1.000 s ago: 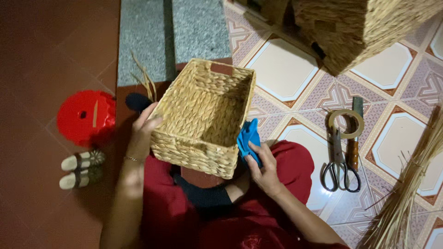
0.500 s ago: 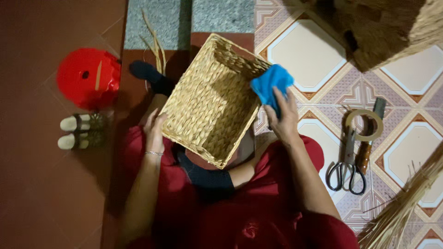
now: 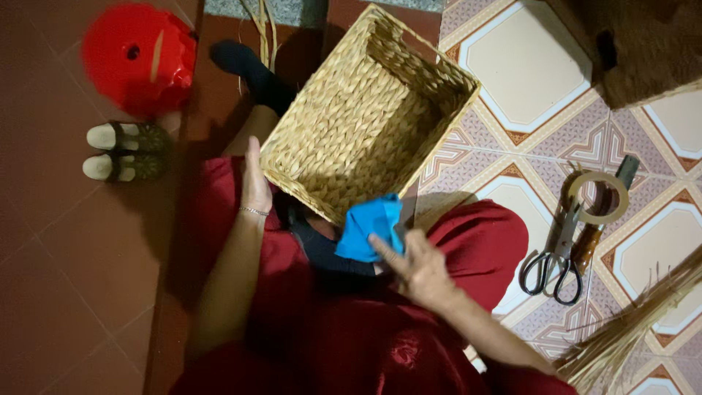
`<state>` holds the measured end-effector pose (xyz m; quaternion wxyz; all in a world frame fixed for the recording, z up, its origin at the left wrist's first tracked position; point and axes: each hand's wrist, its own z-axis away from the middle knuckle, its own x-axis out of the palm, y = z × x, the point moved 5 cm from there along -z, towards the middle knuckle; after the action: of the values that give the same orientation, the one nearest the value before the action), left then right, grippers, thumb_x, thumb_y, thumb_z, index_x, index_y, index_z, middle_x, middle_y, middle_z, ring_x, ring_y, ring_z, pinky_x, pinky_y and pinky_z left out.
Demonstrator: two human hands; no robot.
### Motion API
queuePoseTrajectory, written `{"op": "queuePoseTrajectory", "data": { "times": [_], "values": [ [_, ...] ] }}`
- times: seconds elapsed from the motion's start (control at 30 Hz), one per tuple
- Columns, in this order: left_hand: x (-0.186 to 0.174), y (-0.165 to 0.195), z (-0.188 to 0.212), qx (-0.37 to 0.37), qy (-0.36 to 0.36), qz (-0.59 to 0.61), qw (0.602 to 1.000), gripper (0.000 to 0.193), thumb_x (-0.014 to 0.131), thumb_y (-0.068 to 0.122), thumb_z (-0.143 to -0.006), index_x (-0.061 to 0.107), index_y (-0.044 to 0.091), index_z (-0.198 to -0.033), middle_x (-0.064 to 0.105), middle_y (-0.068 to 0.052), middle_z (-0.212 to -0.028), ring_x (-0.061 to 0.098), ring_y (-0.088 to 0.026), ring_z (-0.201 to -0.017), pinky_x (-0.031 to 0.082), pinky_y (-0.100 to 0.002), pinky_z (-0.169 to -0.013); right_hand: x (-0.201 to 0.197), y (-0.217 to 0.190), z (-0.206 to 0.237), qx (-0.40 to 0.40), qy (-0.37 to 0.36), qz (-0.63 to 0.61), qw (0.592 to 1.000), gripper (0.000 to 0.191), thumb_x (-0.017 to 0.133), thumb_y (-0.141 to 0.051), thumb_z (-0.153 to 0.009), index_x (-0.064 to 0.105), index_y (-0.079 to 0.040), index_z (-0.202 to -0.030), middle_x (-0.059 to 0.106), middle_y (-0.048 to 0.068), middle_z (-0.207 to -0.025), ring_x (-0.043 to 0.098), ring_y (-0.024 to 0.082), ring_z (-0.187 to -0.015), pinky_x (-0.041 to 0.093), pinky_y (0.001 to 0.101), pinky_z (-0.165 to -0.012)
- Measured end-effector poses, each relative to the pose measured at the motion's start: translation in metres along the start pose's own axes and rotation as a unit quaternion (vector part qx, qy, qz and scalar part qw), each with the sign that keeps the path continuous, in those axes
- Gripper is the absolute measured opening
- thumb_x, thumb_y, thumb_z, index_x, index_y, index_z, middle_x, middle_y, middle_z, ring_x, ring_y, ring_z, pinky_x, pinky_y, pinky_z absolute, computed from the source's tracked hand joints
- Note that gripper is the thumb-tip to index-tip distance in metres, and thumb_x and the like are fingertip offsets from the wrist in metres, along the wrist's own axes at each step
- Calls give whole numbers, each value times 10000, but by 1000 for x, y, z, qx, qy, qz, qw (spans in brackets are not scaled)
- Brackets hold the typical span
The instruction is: The person wipes a woven basket with a blue cloth, cleaning both the exterior and interior surfaces. They briefly use scissors to trim a loose strand before continuing to wipe the basket and then place it on top of another basket.
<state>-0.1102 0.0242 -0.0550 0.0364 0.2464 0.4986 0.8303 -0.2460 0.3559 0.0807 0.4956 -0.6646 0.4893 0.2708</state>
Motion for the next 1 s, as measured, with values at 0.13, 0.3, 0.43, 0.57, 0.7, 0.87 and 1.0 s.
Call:
{"op": "queuePoseTrajectory", "data": {
  "times": [0.13, 0.3, 0.43, 0.57, 0.7, 0.87, 1.0],
  "values": [
    [4, 1, 7, -5, -56, 4, 998, 803, 459, 617, -999, 570, -66, -1406, 623, -126, -1429, 582, -206, -1316, 413, -339, -1133, -19, 86, -22, 75, 80, 66, 992, 613, 765, 8, -820, 636, -122, -1405, 655, 261, -1161, 641, 357, -879, 552, 432, -656],
    [4, 5, 11, 24, -36, -17, 999, 731, 501, 558, -1015, 596, -75, -1368, 653, -139, -1377, 613, -230, -1263, 460, -359, -1089, -15, 191, -40, 251, 164, -27, 954, 538, 755, -3, -991, 627, -150, -1492, 614, 223, -1224, 636, 343, -1094, 540, 403, -944],
    [3, 19, 15, 132, 38, -85, 987, 512, 607, 387, -1048, 609, -19, -1359, 629, -106, -1321, 579, -223, -1215, 455, -367, -1075, 16, 201, -27, 235, 256, -169, 922, 524, 659, 32, -1078, 499, -52, -1570, 570, 196, -1523, 478, 333, -1461, 299, 401, -1257],
    [16, 42, 64, 403, 81, -365, 835, 315, 660, 162, -1046, 607, 15, -1319, 584, -111, -1382, 544, -291, -1293, 408, -411, -1157, 40, 205, -11, 268, 280, -259, 885, 523, 629, -49, -1088, 450, -18, -1579, 503, 155, -1585, 461, 280, -1492, 325, 376, -1278],
    [62, 27, 114, 497, -41, -479, 723, 50, 719, 125, -960, 688, 91, -941, 650, -72, -1164, 562, -280, -1134, 433, -415, -1099, 41, 213, -9, 258, 282, -256, 888, 525, 652, -78, -1100, 453, -21, -1582, 511, 146, -1577, 486, 275, -1488, 342, 383, -1291],
    [100, 15, 165, 475, -218, -520, 676, 95, 784, 149, -930, 759, 68, -974, 698, -42, -1077, 599, -218, -1098, 367, -482, -1116, 40, 221, -8, 252, 286, -258, 888, 524, 652, -86, -1102, 461, -26, -1586, 526, 143, -1554, 507, 274, -1476, 366, 384, -1293],
    [96, 19, 173, 432, -291, -568, 637, 156, 763, 167, -873, 768, 68, -993, 703, -41, -1099, 602, -238, -1118, 334, -550, -1148, 45, 223, -4, 249, 276, -269, 888, 516, 660, -110, -1121, 450, -26, -1585, 523, 142, -1548, 517, 274, -1464, 393, 391, -1290]
  ]
}}
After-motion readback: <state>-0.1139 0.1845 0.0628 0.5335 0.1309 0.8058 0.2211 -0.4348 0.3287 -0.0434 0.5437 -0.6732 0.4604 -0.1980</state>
